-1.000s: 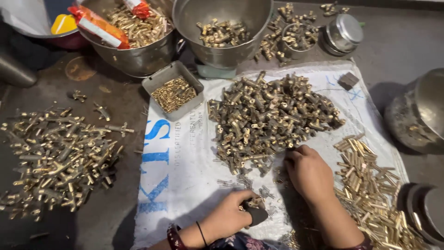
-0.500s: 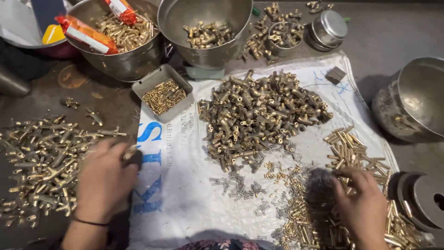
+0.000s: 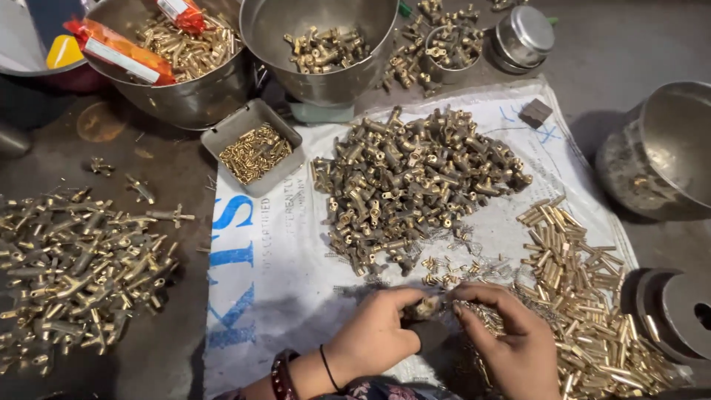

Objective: Assembling small brass fittings by inserting pins into T-shaped components.

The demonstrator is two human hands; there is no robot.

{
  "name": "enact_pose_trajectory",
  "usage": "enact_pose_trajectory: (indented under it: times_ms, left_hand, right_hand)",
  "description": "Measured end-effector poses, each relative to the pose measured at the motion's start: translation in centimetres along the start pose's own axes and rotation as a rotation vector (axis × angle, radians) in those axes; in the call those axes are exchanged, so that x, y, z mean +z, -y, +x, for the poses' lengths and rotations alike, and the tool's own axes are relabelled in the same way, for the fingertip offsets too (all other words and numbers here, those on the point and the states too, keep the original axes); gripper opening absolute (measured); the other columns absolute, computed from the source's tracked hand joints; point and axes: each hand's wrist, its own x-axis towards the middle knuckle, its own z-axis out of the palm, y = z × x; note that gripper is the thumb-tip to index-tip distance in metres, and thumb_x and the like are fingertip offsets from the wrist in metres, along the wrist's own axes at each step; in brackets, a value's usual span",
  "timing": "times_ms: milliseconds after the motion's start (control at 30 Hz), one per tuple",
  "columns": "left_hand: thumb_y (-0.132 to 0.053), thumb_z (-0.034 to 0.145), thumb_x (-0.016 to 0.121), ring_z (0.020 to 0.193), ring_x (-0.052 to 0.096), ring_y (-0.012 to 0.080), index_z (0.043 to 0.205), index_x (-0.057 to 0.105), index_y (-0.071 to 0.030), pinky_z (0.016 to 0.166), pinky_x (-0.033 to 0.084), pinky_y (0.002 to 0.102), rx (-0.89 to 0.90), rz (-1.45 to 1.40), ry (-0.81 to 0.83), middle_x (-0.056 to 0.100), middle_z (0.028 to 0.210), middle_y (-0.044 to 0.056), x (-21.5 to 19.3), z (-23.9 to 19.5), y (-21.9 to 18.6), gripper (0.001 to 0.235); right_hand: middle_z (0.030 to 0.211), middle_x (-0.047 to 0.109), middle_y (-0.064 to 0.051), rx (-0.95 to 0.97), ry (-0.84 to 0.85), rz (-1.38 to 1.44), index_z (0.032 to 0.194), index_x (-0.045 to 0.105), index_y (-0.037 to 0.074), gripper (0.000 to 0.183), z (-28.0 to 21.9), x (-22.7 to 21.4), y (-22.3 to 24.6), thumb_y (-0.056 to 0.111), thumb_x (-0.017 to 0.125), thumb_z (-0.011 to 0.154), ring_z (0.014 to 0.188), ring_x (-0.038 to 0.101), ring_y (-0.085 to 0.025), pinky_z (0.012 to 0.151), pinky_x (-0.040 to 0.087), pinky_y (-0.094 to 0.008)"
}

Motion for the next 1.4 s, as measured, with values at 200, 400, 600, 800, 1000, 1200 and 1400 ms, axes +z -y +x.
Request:
enact_pose_trajectory:
  times_ms: [200,400,600,800,1000,1200,1400]
  left_hand:
    - [0.005,0.08,0.059,0.066,0.063,0.0095,0.111,0.07,-0.001,0.058,0.051,0.026,-0.077,-0.315,-0.011,0.069,0.079,0.002,0.0,1.2,3.2,0.034]
    - [-0.005,0.082,0.069,0.092,0.071,0.0218,0.112,0.071,0.0,0.079,0.055,0.035,0.338,0.116,-0.107,0.072,0.1,0.012,0.2,-0.5,0.4,0.03]
    - [-0.01,0.081,0.071,0.084,0.07,0.0254,0.104,0.073,-0.001,0.073,0.054,0.035,0.27,0.308,-0.077,0.07,0.091,0.014,1.0,-1.4,-0.2,0.024]
    - [-0.01,0.085,0.069,0.078,0.066,0.0121,0.109,0.074,-0.005,0.07,0.053,0.03,0.009,0.002,-0.019,0.073,0.091,0.004,1.3,-1.4,-0.8,0.025]
    - [-0.013,0.085,0.075,0.087,0.07,0.0136,0.106,0.077,-0.005,0.079,0.054,0.027,0.099,0.085,-0.115,0.074,0.096,0.008,0.7,-0.9,0.6,0.023]
    - [-0.017,0.089,0.072,0.059,0.055,0.0116,0.112,0.076,-0.009,0.053,0.043,0.031,-0.172,0.044,-0.021,0.065,0.068,0.006,0.4,0.3,2.6,0.024]
    - [-0.014,0.08,0.07,0.053,0.059,0.0142,0.106,0.074,-0.005,0.051,0.046,0.034,0.0,0.222,-0.078,0.064,0.062,0.009,0.3,-0.2,3.1,0.028]
  right_hand:
    - [0.108,0.078,-0.016,0.245,0.03,0.359,0.106,0.072,-0.006,0.022,0.9,0.8,-1.7,-0.006,0.071,0.084,0.106,0.073,-0.023,0.096,0.056,-0.038]
    - [0.102,0.077,-0.012,-0.002,-0.037,0.168,0.099,0.073,-0.001,0.019,-0.2,1.5,1.7,-0.002,0.076,0.08,0.104,0.072,-0.023,0.095,0.056,-0.037]
    - [0.106,0.075,-0.007,-0.42,0.097,-0.079,0.093,0.079,0.009,0.014,-0.8,0.3,1.4,0.01,0.081,0.079,0.111,0.07,-0.022,0.098,0.055,-0.037]
    - [0.128,0.069,-0.01,-0.356,-0.156,-0.921,0.112,0.077,0.011,0.031,8.5,-7.8,-1.5,0.014,0.078,0.082,0.116,0.064,-0.032,0.099,0.053,-0.04]
    - [0.124,0.071,-0.011,-0.437,-0.105,-1.273,0.103,0.077,0.008,0.027,10.4,-8.1,-5.1,0.018,0.079,0.078,0.118,0.065,-0.033,0.098,0.054,-0.04]
    - [0.092,0.081,-0.006,0.371,0.04,-0.096,0.1,0.082,0.004,0.015,4.5,-1.9,1.6,0.012,0.075,0.089,0.083,0.07,-0.014,0.075,0.056,-0.029]
    - [0.093,0.078,-0.012,0.606,0.141,0.51,0.101,0.08,-0.003,0.02,0.6,0.8,-0.8,0.002,0.075,0.082,0.083,0.07,-0.022,0.074,0.056,-0.036]
